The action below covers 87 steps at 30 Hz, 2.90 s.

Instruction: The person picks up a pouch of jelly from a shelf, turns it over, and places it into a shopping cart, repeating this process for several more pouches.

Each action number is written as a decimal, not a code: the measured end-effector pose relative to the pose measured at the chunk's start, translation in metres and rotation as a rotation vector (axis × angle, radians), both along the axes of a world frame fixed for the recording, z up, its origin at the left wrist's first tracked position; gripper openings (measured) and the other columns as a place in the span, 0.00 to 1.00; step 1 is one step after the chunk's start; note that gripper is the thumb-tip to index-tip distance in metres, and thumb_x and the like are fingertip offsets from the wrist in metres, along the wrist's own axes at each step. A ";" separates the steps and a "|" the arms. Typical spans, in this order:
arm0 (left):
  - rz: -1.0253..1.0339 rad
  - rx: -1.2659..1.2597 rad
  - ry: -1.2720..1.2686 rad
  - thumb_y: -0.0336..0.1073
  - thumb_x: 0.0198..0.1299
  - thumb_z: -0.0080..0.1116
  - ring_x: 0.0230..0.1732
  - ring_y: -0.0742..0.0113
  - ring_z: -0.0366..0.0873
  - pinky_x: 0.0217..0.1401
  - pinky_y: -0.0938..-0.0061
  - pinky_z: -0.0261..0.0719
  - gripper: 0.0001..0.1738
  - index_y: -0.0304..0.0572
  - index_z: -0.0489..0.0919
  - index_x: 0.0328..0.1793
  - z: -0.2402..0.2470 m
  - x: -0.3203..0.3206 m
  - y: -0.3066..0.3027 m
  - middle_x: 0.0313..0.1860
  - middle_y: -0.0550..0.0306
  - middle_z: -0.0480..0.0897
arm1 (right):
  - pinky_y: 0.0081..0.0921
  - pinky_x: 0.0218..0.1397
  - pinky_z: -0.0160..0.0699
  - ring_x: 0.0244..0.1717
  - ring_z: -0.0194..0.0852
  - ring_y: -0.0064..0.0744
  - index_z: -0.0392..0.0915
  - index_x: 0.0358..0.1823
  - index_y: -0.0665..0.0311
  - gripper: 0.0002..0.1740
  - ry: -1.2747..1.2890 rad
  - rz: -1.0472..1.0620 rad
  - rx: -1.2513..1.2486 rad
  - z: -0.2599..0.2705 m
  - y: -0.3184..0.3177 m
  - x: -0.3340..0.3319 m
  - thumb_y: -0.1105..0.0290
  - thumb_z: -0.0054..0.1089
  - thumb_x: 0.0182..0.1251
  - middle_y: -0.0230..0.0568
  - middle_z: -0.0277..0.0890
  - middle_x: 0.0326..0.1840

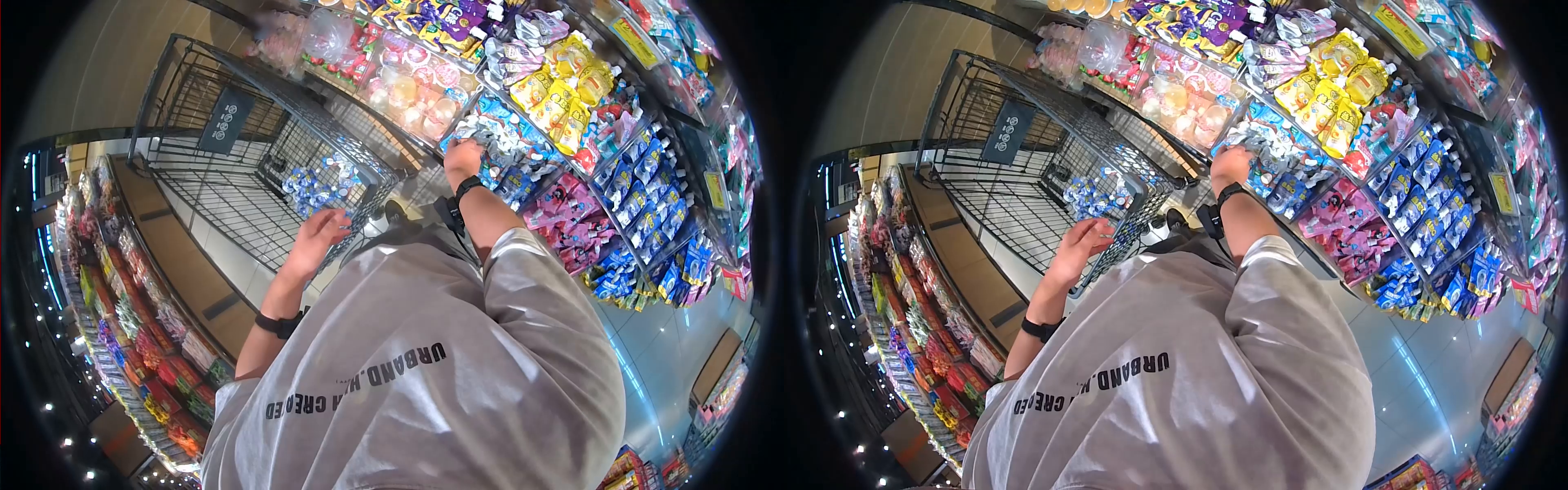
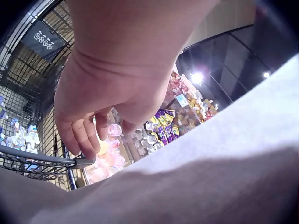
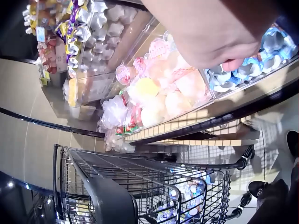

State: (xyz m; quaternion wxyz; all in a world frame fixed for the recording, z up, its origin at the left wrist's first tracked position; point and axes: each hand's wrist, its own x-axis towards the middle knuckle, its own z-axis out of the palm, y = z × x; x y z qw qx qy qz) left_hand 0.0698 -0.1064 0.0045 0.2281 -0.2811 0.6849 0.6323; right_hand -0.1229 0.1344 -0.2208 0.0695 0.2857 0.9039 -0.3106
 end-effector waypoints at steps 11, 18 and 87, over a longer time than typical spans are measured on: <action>0.038 0.008 0.039 0.49 0.74 0.52 0.53 0.62 0.80 0.60 0.68 0.77 0.29 0.28 0.71 0.67 0.003 0.008 -0.008 0.55 0.47 0.80 | 0.45 0.59 0.78 0.54 0.81 0.59 0.82 0.45 0.70 0.29 -0.159 0.190 0.048 -0.041 0.018 -0.041 0.46 0.58 0.64 0.60 0.82 0.49; 0.170 -0.006 0.056 0.45 0.74 0.51 0.52 0.63 0.80 0.59 0.69 0.78 0.24 0.31 0.73 0.64 -0.010 0.014 -0.027 0.54 0.49 0.81 | 0.50 0.64 0.73 0.61 0.75 0.62 0.60 0.65 0.80 0.43 -0.165 0.201 0.150 -0.078 0.031 -0.044 0.45 0.53 0.66 0.74 0.63 0.68; 0.881 0.333 -0.613 0.49 0.64 0.65 0.18 0.69 0.69 0.20 0.67 0.69 0.15 0.47 0.81 0.34 -0.552 -0.108 -0.121 0.19 0.62 0.74 | 0.44 0.30 0.80 0.27 0.82 0.52 0.76 0.43 0.59 0.14 0.149 0.973 0.233 0.074 -0.207 0.030 0.57 0.51 0.74 0.46 0.82 0.32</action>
